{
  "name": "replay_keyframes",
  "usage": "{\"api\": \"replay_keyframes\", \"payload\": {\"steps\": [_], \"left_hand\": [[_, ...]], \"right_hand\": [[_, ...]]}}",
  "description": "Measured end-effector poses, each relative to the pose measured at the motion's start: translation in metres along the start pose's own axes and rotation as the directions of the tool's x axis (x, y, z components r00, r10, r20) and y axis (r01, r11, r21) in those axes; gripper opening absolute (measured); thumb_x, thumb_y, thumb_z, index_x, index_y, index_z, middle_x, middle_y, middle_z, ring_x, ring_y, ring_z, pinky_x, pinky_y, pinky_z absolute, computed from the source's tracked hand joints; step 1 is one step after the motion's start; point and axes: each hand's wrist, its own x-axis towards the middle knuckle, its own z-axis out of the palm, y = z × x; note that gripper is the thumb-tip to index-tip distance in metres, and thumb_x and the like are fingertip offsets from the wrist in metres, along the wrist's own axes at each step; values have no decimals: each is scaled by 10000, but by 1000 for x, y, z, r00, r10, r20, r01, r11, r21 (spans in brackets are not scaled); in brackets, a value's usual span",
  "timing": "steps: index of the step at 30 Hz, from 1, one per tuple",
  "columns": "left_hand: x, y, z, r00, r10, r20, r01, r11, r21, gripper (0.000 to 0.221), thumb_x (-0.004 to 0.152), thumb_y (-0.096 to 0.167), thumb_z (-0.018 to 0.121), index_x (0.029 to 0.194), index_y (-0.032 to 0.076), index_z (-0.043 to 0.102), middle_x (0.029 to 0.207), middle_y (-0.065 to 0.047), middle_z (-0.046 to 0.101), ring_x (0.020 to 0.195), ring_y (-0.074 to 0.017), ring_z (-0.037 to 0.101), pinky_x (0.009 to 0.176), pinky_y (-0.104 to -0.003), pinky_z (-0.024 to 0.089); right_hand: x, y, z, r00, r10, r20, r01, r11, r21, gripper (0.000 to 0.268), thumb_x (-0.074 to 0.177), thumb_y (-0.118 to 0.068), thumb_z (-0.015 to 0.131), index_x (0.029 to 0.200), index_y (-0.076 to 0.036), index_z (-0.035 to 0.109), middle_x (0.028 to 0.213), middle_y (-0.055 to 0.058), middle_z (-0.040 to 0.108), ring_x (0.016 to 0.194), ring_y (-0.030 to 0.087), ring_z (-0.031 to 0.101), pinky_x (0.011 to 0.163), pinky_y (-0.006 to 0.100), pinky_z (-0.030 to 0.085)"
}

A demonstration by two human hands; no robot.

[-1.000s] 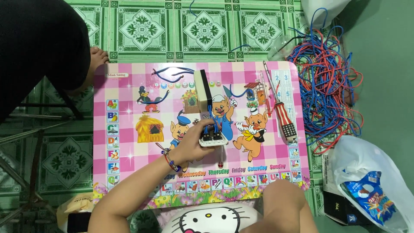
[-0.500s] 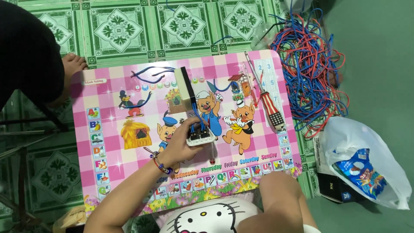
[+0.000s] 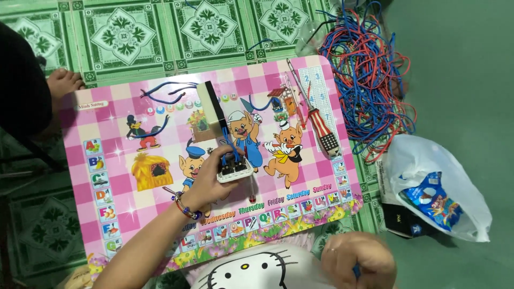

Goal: Connecting wires and small electronic components to a connector block or circuit board.

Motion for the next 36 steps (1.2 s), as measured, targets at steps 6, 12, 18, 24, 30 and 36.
{"api": "replay_keyframes", "payload": {"steps": [6, 12, 18, 24, 30, 36], "left_hand": [[-4, -3, 0, 1000, -27, 13, 26, 994, 106, 750, 674, 122, 773, 1347, 114, 441, 1254, -85, 685, 1097, -269, 697, 970, -385, 557], [-6, -12, -1, 1000, 4, 27, -7, 992, 123, 788, 662, 135, 779, 1367, 113, 428, 1262, -100, 673, 1109, -289, 692, 976, -403, 557], [-4, -11, -1, 999, 31, 13, -33, 979, 200, 794, 683, 192, 812, 1370, 103, 425, 1219, -124, 678, 1017, -307, 707, 889, -414, 561], [2, 5, 2, 1000, 2, -24, 1, 990, 138, 702, 696, 175, 813, 1308, 110, 476, 1157, -82, 722, 943, -267, 735, 828, -377, 578], [-1, 4, 1, 1000, -21, -21, 24, 989, 149, 699, 692, 173, 815, 1303, 114, 483, 1124, -90, 726, 914, -273, 739, 801, -380, 575], [-1, -2, 5, 998, -41, -49, 46, 993, 105, 725, 676, 194, 822, 1321, 134, 497, 1124, -137, 722, 965, -370, 720, 838, -474, 572]], "right_hand": [[45, 2, -4, 990, -62, -128, 77, 990, 116, 171, 826, -110, 619, 667, -65, 572, 534, 59, 569, 371, 180, 459, 352, 305, 384], [-16, 38, -167, 749, -43, -662, 154, 982, 111, 107, 1020, -230, 574, 986, -132, 552, 733, -28, 503, 600, 90, 419, 541, 243, 354], [-293, 161, -469, -38, 283, -958, 366, 896, 251, 252, 1086, -153, 520, 835, -175, 515, 717, -71, 466, 596, 70, 337, 556, 226, 247], [-262, 160, -482, -416, 362, -835, 152, 932, 328, 272, 1044, -426, 519, 938, -176, 517, 810, -32, 550, 615, 88, 418, 554, 250, 321], [-287, 181, -490, -701, 273, -659, 32, 935, 354, 210, 868, -302, 663, 1035, -176, 640, 806, 12, 701, 561, 101, 531, 500, 275, 446], [-275, 168, -487, -728, 288, -622, 73, 935, 348, 135, 859, -246, 699, 789, -162, 619, 703, -55, 621, 561, 62, 494, 539, 220, 390]]}}
